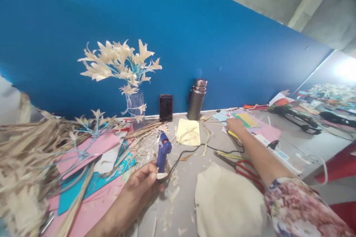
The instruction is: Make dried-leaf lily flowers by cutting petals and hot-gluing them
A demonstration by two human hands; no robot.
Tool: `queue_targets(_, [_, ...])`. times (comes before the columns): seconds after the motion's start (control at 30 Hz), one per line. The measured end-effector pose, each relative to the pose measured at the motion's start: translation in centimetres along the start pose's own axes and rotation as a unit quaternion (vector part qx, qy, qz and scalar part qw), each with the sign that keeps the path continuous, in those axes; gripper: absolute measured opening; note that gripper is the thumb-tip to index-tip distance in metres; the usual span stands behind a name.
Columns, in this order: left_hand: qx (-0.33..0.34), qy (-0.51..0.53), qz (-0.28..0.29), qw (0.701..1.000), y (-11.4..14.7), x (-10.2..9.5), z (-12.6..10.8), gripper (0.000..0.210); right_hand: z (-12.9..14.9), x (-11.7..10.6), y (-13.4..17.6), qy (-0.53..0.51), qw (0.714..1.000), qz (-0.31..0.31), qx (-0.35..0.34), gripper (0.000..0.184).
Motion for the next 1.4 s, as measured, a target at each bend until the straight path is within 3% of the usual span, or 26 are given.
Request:
queue_targets(0.2, [-0.003,0.0,0.008,1.0,-0.1,-0.1,0.3,0.025,-1.3,1.0,-1.2,-0.013,1.0,0.018,0.004,0.034])
queue_targets(0.3, [-0.002,0.012,0.021,1.0,0.1,0.2,0.1,0.029,-1.6,0.7,-0.3,-0.042,0.999,-0.011,0.006,0.019])
queue_targets(0.37, [0.001,0.02,0.021,1.0,0.2,0.5,0.1,0.031,-1.9,0.0,0.7,-0.068,0.996,-0.05,0.001,0.01])
queue_targets(0.47, [0.013,0.019,0.018,1.0,0.3,0.7,0.0,0.033,-3.1,-2.3,2.5,-0.119,0.981,-0.151,-0.008,0.022])
queue_targets(0.57, [0.021,0.027,0.021,0.999,0.2,0.7,0.1,0.034,-4.5,-5.8,4.0,-0.183,0.946,-0.266,0.029,0.031])
queue_targets(0.63, [0.024,0.033,0.029,0.999,0.2,0.8,0.2,0.034,-4.3,-8.7,5.5,-0.264,0.9,-0.343,0.044,0.032])
queue_targets(0.67, [0.024,0.036,0.033,0.999,0.2,0.8,0.3,0.034,-4.2,-10.1,6.7,-0.401,0.824,-0.398,0.05,0.029])
queue_targets(0.73, [0.023,0.039,0.035,0.998,0.1,0.8,0.3,0.034,-2.4,-12.1,8.9,-0.616,0.677,-0.401,0.028,0.035])
queue_targets(0.77, [0.021,0.041,0.034,0.998,0.1,0.8,0.3,0.034,-0.6,-12.8,9.9,-0.695,0.624,-0.358,0.009,0.032])
queue_targets(0.83, [0.025,0.05,0.026,0.998,0.1,0.7,0.1,0.033,4.5,-14.5,12.4,-0.791,0.558,-0.229,-0.098,0.021])
queue_targets(0.9, [0.033,0.065,0.01,0.997,0.2,0.5,-0.3,0.032,9.4,-15.5,15.8,-0.822,0.513,-0.128,-0.21,0.018])
queue_targets(1.0, [0.055,0.094,-0.026,0.994,0.1,-0.1,-0.8,0.031,14.1,-14.9,19.9,-0.839,0.45,-0.067,-0.299,0.029])
queue_targets(1.07, [0.068,0.108,-0.042,0.991,0.0,-0.5,-0.9,0.031,15.7,-13.7,21.0,-0.844,0.433,-0.06,-0.311,0.03])
queue_targets(1.2, [0.081,0.117,-0.053,0.988,-0.3,-1.2,-0.8,0.03,16.8,-11.4,20.2,-0.856,0.434,-0.072,-0.273,0.02])
queue_targets(1.3, [0.077,0.121,-0.062,0.988,-0.3,-1.4,-0.6,0.03,16.0,-11.0,19.6,-0.851,0.441,-0.128,-0.255,0.027])
queue_targets(1.4, [0.076,0.122,-0.067,0.987,-0.2,-1.4,-0.6,0.031,15.2,-11.1,20.3,-0.81,0.472,-0.212,-0.276,0.027])
Point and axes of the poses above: each hand's wrist, its own y-axis away from the middle knuckle, its own x-axis out of the palm, z = x × y, the point moved 6 cm from there along -y, towards the middle knuckle, and after that the axes turned 13 degrees about y, right-handed, at the moved point
